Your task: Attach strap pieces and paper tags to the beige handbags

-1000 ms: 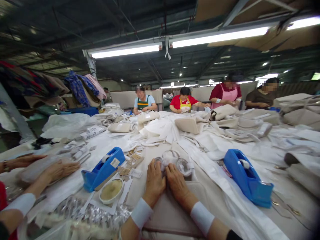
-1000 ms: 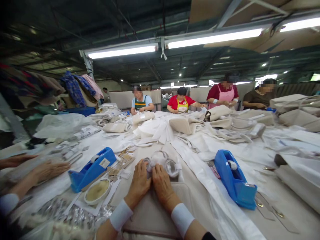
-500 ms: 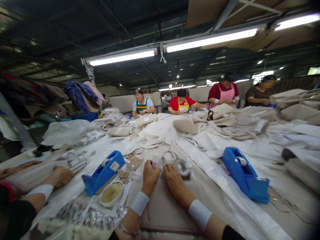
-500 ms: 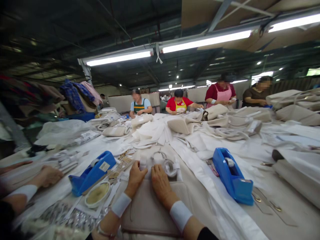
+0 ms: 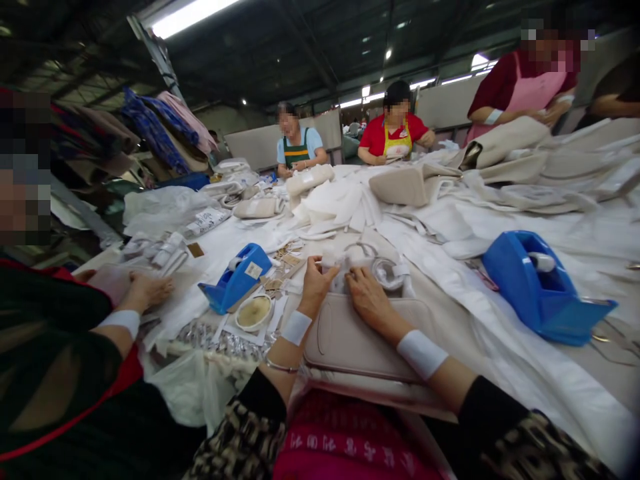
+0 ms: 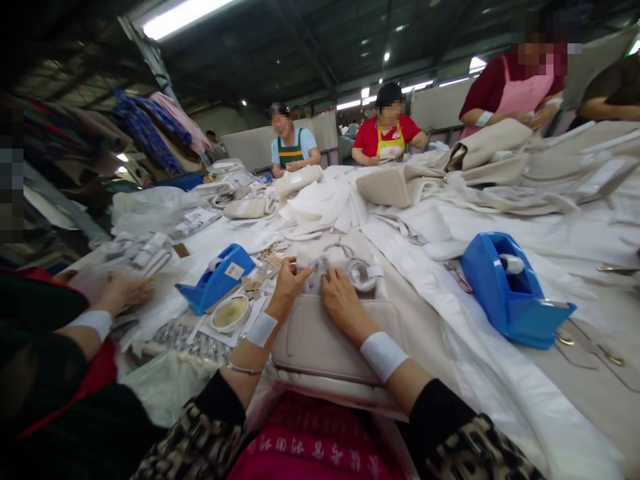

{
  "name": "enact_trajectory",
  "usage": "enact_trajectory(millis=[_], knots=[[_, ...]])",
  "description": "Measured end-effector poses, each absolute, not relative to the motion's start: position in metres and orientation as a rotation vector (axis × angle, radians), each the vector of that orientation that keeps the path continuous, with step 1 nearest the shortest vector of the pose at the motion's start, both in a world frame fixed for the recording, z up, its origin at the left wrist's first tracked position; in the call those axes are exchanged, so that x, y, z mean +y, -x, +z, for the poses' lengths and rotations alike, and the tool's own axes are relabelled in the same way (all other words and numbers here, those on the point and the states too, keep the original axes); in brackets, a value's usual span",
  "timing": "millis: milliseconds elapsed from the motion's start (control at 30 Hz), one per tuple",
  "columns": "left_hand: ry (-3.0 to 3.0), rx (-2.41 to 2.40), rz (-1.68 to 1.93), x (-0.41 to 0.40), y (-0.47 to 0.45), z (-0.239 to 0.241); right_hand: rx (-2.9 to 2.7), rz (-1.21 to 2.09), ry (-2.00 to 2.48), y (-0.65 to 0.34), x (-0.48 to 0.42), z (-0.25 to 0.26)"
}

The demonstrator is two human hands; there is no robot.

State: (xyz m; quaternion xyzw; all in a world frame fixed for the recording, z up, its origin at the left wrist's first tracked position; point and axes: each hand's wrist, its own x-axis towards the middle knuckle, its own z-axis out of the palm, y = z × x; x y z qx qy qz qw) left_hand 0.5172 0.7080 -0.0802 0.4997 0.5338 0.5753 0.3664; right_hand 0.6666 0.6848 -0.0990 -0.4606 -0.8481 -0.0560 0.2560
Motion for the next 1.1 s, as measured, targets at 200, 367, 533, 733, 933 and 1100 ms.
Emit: enact_trajectory(millis=[200,367,533,733,933,1100], knots=[[-1.349,1.402,1.395,0.709,-0.512,-0.077,-2.201,-0.118,1.283,-0.666,0.687,-0.104],[-1.520,1.604,1.207,0.716,-0.510,-0.076,-2.127,-0.137,1.261,-0.666,0.687,-0.109],[-1.645,1.919,1.138,0.723,-0.516,-0.089,-2.207,-0.225,1.232,-0.667,0.686,-0.108],[-1.770,1.993,1.035,0.729,-0.514,-0.098,-2.264,-0.254,1.238,-0.667,0.685,-0.104],[-1.963,1.962,1.315,0.714,-0.521,-0.068,-2.310,-0.262,1.244,-0.666,0.686,-0.102],[-2.157,1.670,1.091,0.724,-0.553,-0.034,-2.248,-0.172,1.176,-0.666,0.686,-0.103]])
